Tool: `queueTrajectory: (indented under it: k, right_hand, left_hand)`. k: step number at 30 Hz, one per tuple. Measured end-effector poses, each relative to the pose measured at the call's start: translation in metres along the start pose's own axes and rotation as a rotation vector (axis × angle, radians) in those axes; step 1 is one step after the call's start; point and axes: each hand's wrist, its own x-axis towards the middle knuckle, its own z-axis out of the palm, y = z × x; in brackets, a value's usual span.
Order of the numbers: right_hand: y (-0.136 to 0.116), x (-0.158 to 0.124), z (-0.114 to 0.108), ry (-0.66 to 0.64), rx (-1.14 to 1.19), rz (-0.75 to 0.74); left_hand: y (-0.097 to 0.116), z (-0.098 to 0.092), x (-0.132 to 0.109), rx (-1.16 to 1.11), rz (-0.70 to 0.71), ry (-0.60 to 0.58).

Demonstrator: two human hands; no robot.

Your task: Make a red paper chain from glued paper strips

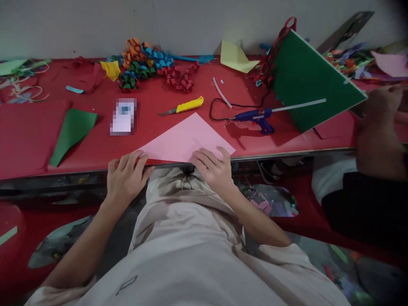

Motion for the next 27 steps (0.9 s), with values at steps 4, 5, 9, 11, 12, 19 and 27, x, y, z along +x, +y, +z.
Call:
queueTrajectory:
  k: [4,5,9,11,12,19,27]
  right_hand:
    - [0.009,0.018,-0.005,0.103,0.037,-0.1]
    - [0.008,0.02,-0.008,0.098,0.056,-0.095]
    - [-0.002,0.027,-0.019,0.075,0.083,-0.085]
    - [-0.007,0.031,-0.022,0.085,0.062,-0.106]
    - [-0.009,0.033,-0.023,0.094,0.053,-0.12]
    - [0.017,0.018,-0.034,0.05,0.025,-0.084]
    - [0.059,-0.015,-0.055,0.124,-0.019,0.06]
  left_hand:
    - [0.022,-0.006,0.01,-0.05,0.163,0.274]
    - [0.029,-0.007,0.015,-0.083,0.187,0.323]
    - [0.049,-0.012,0.035,-0.174,0.198,0.411]
    - [0.053,-0.015,0.041,-0.2,0.221,0.416]
    - [0.054,-0.016,0.043,-0.21,0.238,0.417]
    - [0.04,-0.036,0.035,-0.185,0.274,0.375]
    - [-0.01,-0.056,0.014,-0.131,0.228,0.378]
